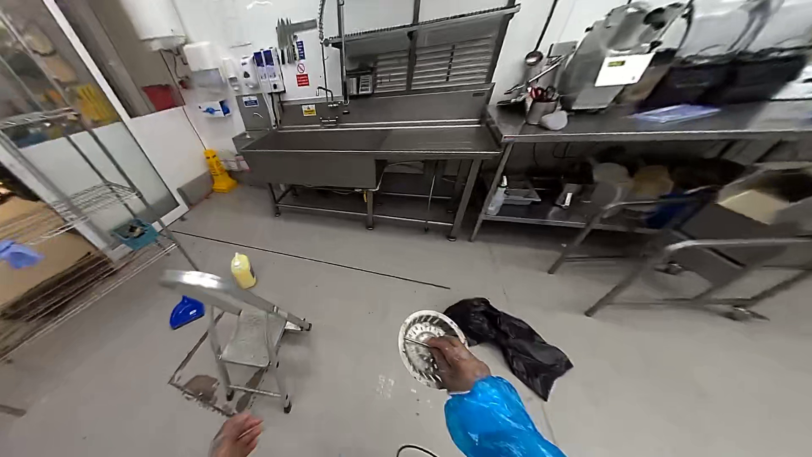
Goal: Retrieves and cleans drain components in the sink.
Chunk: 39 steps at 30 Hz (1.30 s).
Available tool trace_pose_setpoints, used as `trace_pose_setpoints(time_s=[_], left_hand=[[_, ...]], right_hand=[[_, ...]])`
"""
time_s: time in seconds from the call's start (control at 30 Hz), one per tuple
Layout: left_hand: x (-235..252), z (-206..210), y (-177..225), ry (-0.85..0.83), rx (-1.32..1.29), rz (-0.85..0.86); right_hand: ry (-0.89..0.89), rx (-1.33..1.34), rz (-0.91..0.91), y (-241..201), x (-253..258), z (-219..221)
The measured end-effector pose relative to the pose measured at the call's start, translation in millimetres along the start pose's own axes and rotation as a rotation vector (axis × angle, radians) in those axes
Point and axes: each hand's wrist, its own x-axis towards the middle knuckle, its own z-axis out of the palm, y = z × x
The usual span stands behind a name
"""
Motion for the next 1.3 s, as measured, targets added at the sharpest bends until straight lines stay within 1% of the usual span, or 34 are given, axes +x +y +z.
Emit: trace_pose_setpoints(time_s=[0.1,0.17,0.23,0.27,0.33,0.4,0.43,0.5,0.57,0.67,0.77,0.87,0.97,1.03,1.07,1.13,1.2,1.27,1.3], left_hand=[[59,142,97,-0.345,0.23,0.098],[99,222,161,-0.499,0.322,0.169],[142,294,219,-0.592,0.389,0.233],[165,324,241,-0.63,0.413,0.252],[212,371,271,-0.668,0.42,0.266],[265,414,314,-0.637,0.384,0.267],[288,429,332,-0.599,0.363,0.228],[324,450,370,-0.521,0.31,0.183],[360,461,411,-0.515,0.274,0.179],[426,467,466,-0.459,0.144,0.214],[509,486,525,-0.453,-0.015,0.268],[595,518,591,-0.372,-0.128,0.29],[678,557,672,-0.374,-0.141,0.283],[724,585,722,-0.392,-0.136,0.252],[747,599,747,-0.389,-0.119,0.23],[797,625,797,-0.344,-0.075,0.194],[852,647,849,-0.312,-0.067,0.2],[907,664,889,-0.263,-0.058,0.252],[931,669,902,-0.224,-0.057,0.271]], right_hand=[[-0.062,0.006,-0.012,0,100,10],[-0.104,0.015,-0.034,7,168,19],[-0.1,0.021,-0.071,20,243,35],[-0.122,0.024,-0.082,28,281,45],[-0.176,0.046,-0.113,45,348,67],[-0.149,0.066,-0.189,54,434,87],[-0.141,0.065,-0.216,57,470,98],[-0.184,0.072,-0.253,49,544,113],[-0.224,0.1,-0.303,30,620,122],[-0.333,0.109,-0.395,-3,730,145],[-0.334,0.113,-0.469,-22,840,186],[-0.415,0.073,-0.445,-34,947,224],[-0.404,0.077,-0.406,-36,1057,243],[-0.299,0.15,-0.413,-28,1117,246],[-0.189,0.217,-0.431,-21,1143,247],[0.105,0.328,-0.489,2,1195,253],[0.331,0.328,-0.508,32,1264,260],[0.445,0.245,-0.455,65,1330,269],[0.446,0.2,-0.396,77,1355,272]])
